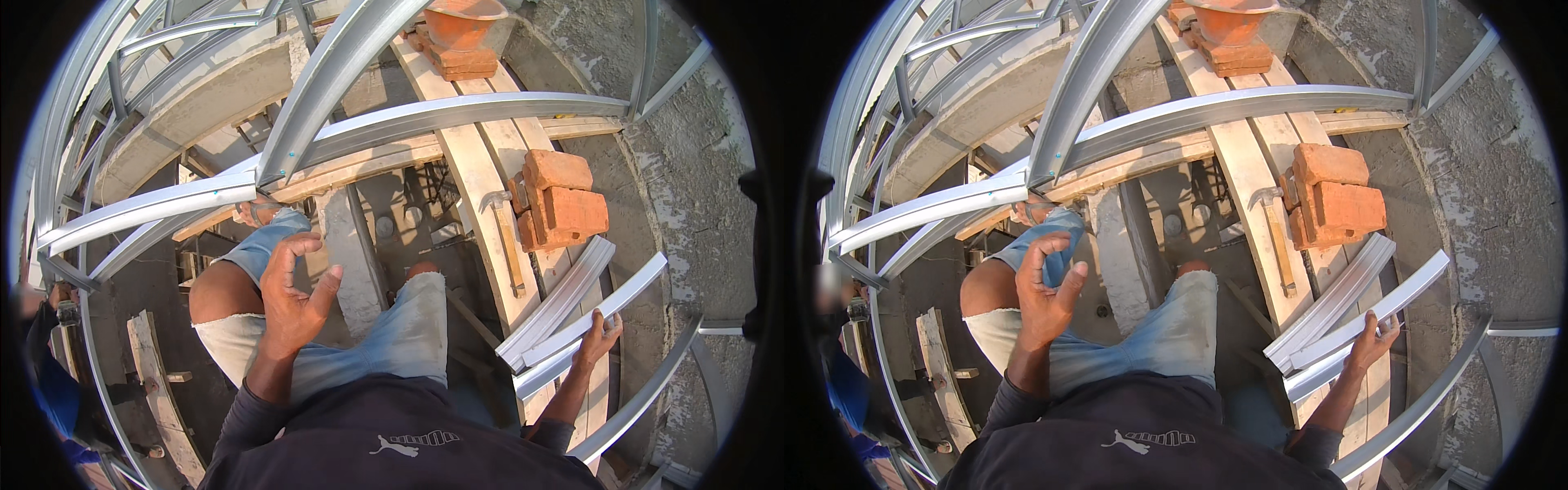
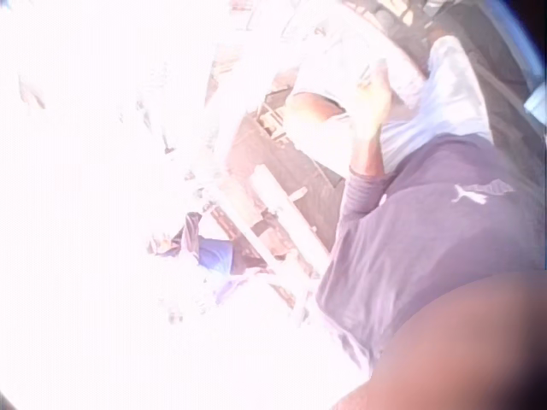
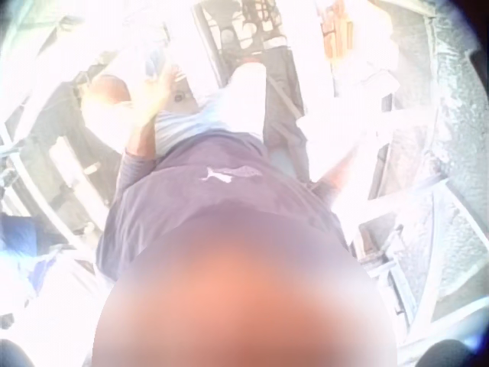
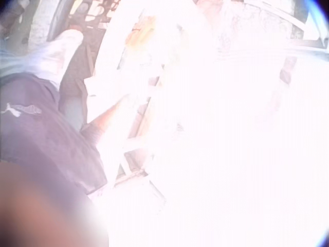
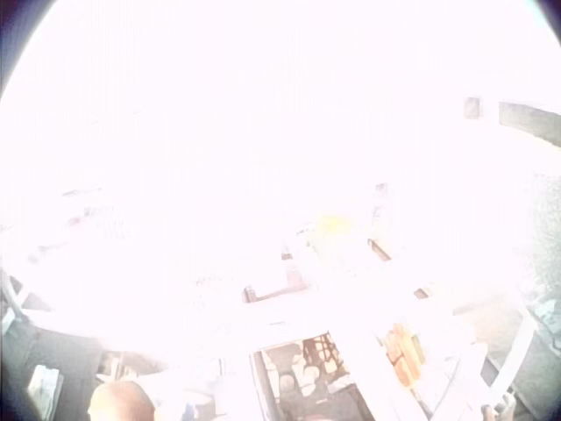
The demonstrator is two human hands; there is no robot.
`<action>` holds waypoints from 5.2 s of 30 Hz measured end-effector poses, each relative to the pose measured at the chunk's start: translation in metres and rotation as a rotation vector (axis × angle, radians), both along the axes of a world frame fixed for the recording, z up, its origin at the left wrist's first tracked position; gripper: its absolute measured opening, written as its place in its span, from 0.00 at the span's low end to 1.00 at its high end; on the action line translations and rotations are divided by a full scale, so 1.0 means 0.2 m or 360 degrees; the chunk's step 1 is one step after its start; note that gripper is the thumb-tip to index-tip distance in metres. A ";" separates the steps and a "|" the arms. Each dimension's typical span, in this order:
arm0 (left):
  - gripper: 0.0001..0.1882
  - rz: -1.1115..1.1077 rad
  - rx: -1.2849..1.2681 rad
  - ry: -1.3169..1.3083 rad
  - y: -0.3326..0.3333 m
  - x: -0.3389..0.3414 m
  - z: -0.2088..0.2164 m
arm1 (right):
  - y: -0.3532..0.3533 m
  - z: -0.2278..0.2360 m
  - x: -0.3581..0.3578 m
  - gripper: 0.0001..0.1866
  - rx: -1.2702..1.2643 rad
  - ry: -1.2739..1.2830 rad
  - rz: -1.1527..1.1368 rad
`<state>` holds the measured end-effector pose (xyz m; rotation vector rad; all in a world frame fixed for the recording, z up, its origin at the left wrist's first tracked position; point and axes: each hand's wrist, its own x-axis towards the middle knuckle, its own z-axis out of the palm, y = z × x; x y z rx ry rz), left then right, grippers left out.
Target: The person positions and secures metal frame sections onto a roof structure using a hammer and nails. They align the metal pieces, place nails, and hammer them into place to fasten the frame components.
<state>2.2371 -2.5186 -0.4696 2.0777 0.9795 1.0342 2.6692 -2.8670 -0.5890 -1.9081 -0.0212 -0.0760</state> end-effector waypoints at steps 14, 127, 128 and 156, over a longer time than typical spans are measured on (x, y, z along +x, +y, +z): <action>0.41 -0.0854 -0.1476 -0.0643 -0.08 0.51 -0.15 | 0.70 0.52 -0.62 0.57 0.0844 0.1020 0.1842; 0.27 0.0196 -0.0449 0.0462 1.02 0.44 -1.12 | -1.02 -0.42 -0.68 0.19 -0.1686 0.0072 -0.0381; 0.28 0.0145 -0.0413 0.0492 1.00 0.45 -1.08 | -0.94 -0.35 -0.67 0.19 -0.1559 -0.0247 -0.0326; 0.18 -0.0469 -0.0644 -0.0115 1.05 1.41 -0.14 | -0.21 -0.13 -0.38 0.50 -0.1211 -0.0037 -0.0304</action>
